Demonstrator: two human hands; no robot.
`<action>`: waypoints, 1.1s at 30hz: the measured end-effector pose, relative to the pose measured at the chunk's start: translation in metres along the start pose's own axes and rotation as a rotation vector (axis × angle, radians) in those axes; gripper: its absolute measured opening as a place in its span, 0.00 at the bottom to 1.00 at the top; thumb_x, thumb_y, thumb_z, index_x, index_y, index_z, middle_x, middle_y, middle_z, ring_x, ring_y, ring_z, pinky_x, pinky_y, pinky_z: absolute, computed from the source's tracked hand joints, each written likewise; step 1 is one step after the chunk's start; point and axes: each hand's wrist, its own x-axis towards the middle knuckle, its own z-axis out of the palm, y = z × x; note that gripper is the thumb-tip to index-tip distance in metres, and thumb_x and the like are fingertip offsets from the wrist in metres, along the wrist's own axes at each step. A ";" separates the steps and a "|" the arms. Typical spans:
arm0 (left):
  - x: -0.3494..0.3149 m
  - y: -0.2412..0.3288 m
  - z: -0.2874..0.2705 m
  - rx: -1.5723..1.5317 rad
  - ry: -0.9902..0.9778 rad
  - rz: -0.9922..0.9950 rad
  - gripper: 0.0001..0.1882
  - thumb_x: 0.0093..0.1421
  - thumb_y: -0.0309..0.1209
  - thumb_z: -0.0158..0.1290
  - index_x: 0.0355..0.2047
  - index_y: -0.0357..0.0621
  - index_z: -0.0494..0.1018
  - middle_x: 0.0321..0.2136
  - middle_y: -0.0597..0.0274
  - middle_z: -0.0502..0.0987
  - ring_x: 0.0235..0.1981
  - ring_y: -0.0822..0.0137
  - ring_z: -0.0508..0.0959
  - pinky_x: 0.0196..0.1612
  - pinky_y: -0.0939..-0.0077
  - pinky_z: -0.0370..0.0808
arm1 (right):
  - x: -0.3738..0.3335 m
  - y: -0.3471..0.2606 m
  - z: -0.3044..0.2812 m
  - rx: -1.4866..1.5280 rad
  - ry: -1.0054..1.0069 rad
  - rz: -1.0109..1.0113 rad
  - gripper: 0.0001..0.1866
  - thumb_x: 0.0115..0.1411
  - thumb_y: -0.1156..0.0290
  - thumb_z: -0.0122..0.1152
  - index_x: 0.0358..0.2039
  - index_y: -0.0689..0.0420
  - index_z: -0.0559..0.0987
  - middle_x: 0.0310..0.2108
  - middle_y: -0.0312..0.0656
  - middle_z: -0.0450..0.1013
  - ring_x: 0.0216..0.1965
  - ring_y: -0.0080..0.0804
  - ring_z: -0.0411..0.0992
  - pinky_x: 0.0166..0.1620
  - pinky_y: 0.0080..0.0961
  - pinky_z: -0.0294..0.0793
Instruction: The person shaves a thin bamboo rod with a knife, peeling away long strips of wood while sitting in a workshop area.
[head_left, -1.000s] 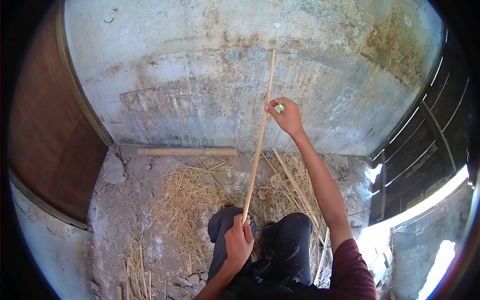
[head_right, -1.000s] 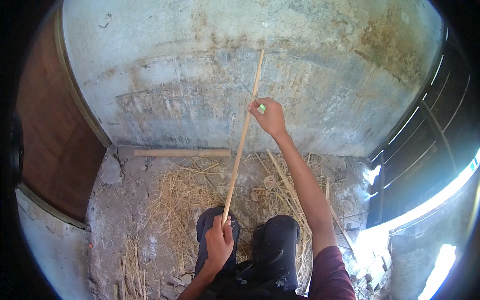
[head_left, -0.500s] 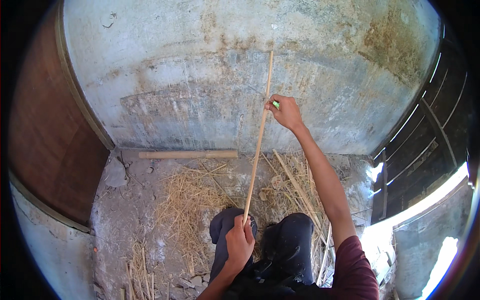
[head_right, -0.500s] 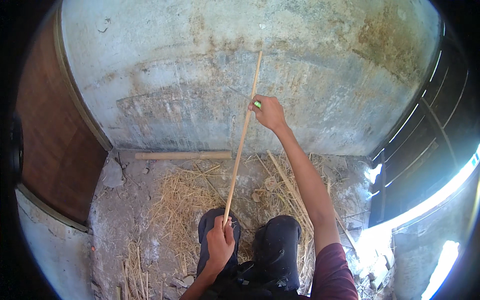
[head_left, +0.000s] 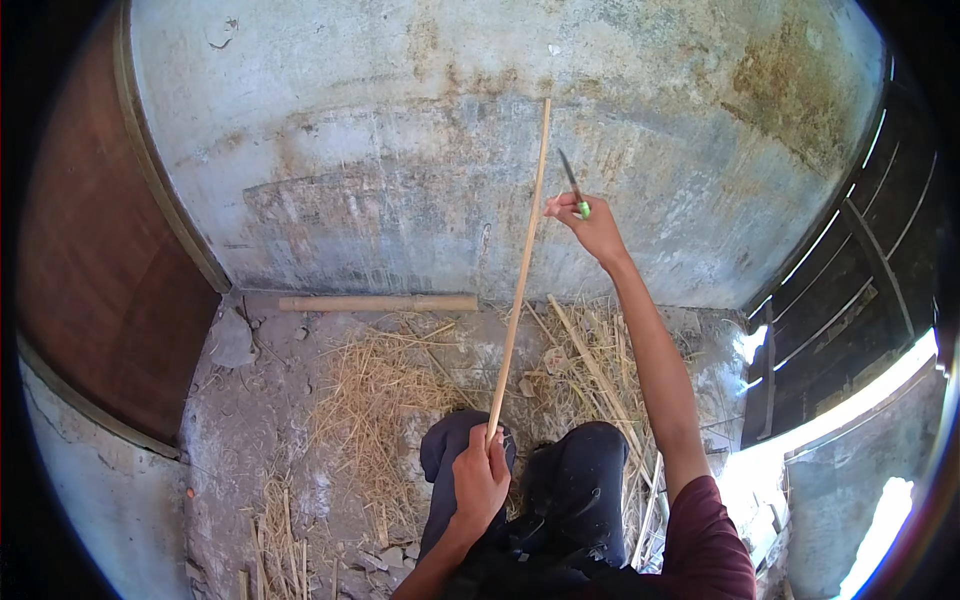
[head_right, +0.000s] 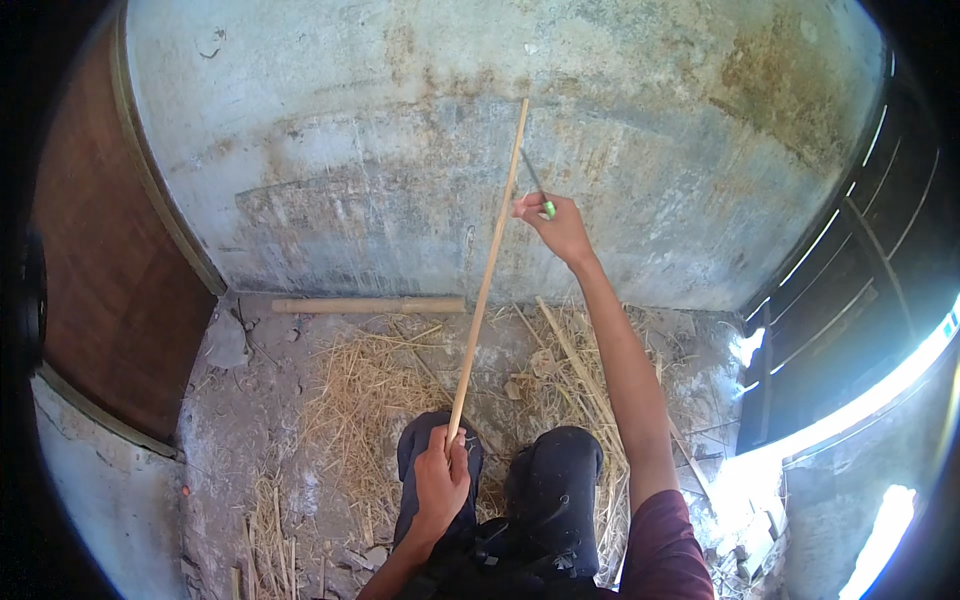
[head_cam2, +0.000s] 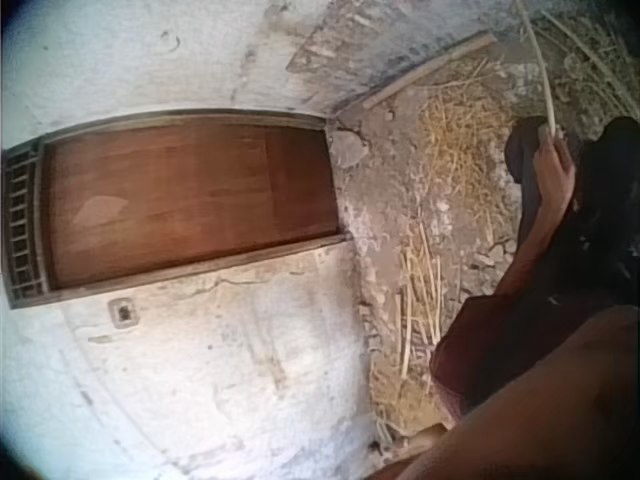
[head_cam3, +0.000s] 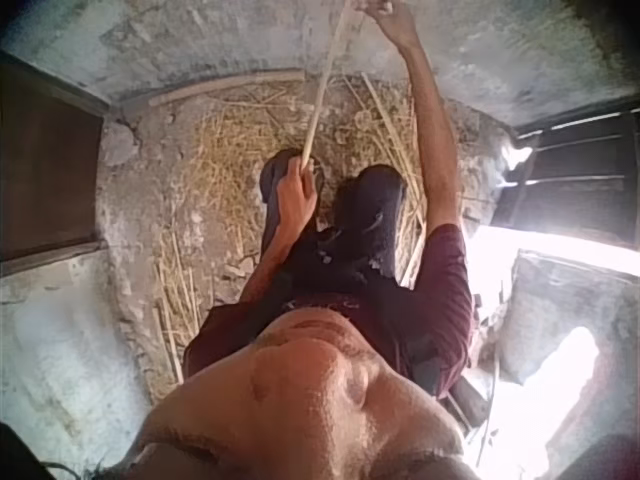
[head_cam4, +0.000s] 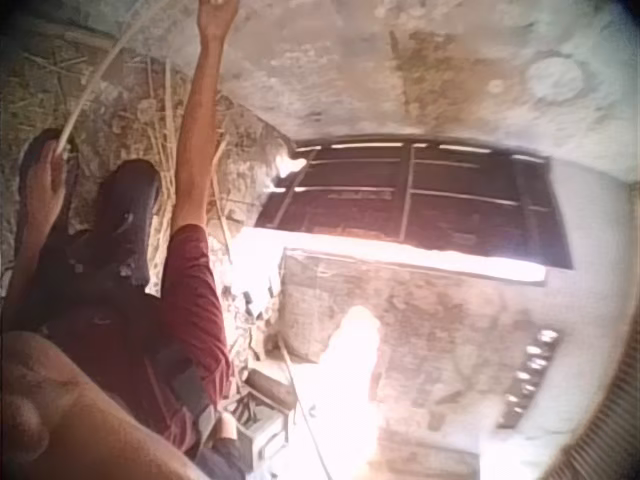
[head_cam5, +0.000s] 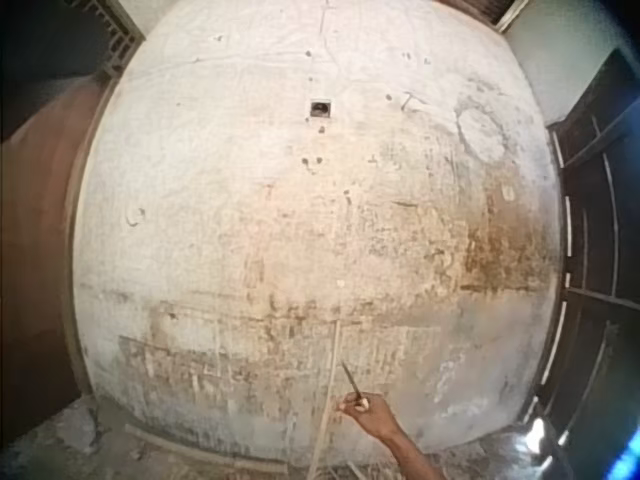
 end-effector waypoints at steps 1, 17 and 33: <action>0.002 0.003 -0.001 0.001 -0.008 0.000 0.06 0.72 0.26 0.53 0.46 0.36 0.73 0.28 0.43 0.82 0.30 0.41 0.84 0.30 0.50 0.77 | -0.009 0.008 -0.007 0.007 0.031 0.062 0.11 0.65 0.65 0.69 0.40 0.60 0.88 0.35 0.44 0.86 0.40 0.33 0.84 0.47 0.32 0.80; 0.014 0.007 -0.016 -0.654 -0.283 -0.466 0.18 0.78 0.36 0.48 0.64 0.52 0.59 0.29 0.67 0.71 0.12 0.83 0.62 0.12 0.85 0.57 | -0.244 -0.080 0.007 0.371 -0.106 0.405 0.21 0.69 0.76 0.56 0.62 0.59 0.67 0.44 0.38 0.76 0.34 0.19 0.71 0.38 0.20 0.73; 0.006 0.027 0.003 -0.356 -0.229 -0.151 0.15 0.75 0.38 0.54 0.49 0.38 0.77 0.33 0.66 0.71 0.35 0.72 0.72 0.41 0.75 0.69 | -0.319 -0.146 0.015 0.207 -0.207 0.075 0.35 0.63 0.84 0.67 0.71 0.57 0.70 0.46 0.41 0.71 0.50 0.28 0.77 0.49 0.25 0.79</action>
